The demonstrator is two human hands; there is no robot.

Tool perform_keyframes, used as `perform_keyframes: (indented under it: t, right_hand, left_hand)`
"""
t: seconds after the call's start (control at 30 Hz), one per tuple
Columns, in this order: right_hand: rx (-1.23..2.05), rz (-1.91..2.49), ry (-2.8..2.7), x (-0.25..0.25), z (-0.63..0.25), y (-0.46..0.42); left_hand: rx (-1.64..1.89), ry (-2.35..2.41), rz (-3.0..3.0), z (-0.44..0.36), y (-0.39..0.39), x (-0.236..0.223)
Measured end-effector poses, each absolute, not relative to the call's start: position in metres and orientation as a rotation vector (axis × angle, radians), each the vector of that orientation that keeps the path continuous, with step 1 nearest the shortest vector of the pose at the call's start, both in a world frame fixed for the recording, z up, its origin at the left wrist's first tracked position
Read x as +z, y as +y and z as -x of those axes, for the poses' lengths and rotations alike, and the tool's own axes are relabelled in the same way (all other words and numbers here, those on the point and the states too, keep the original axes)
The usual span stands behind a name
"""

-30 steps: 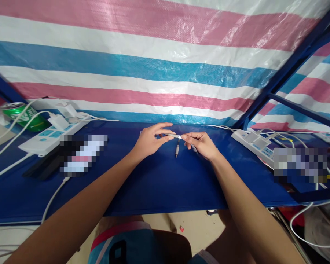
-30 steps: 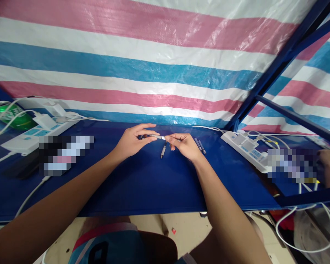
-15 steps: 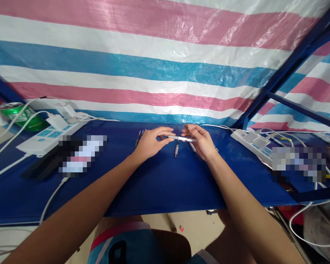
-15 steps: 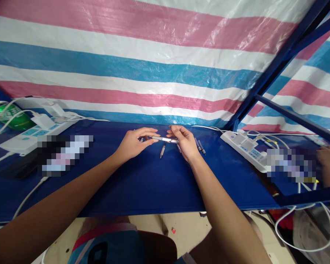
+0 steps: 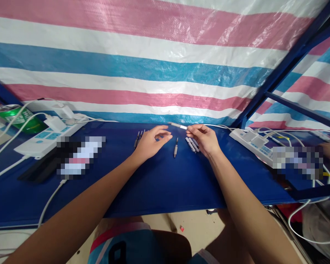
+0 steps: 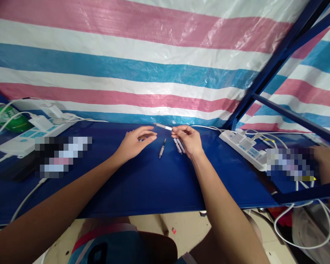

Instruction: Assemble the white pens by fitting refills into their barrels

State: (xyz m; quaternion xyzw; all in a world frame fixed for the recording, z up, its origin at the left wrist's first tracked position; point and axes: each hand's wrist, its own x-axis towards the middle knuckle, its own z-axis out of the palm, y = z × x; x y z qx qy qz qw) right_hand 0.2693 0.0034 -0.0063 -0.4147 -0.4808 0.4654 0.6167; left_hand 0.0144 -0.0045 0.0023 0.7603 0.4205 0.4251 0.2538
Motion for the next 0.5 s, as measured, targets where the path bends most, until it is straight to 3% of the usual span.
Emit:
perform_keyframes:
  t: [0.23, 0.5]
  right_hand:
    - [0.822, 1.094, -1.124, -0.020, -0.279, 0.014]
    - [0.569, 1.315, -1.512, -0.028, -0.274, 0.013]
  left_hand:
    - [0.678, 0.629, -2.617, -0.030, -0.020, -0.004]
    - [0.650, 1.015, -2.721, -0.012, -0.001, -0.006]
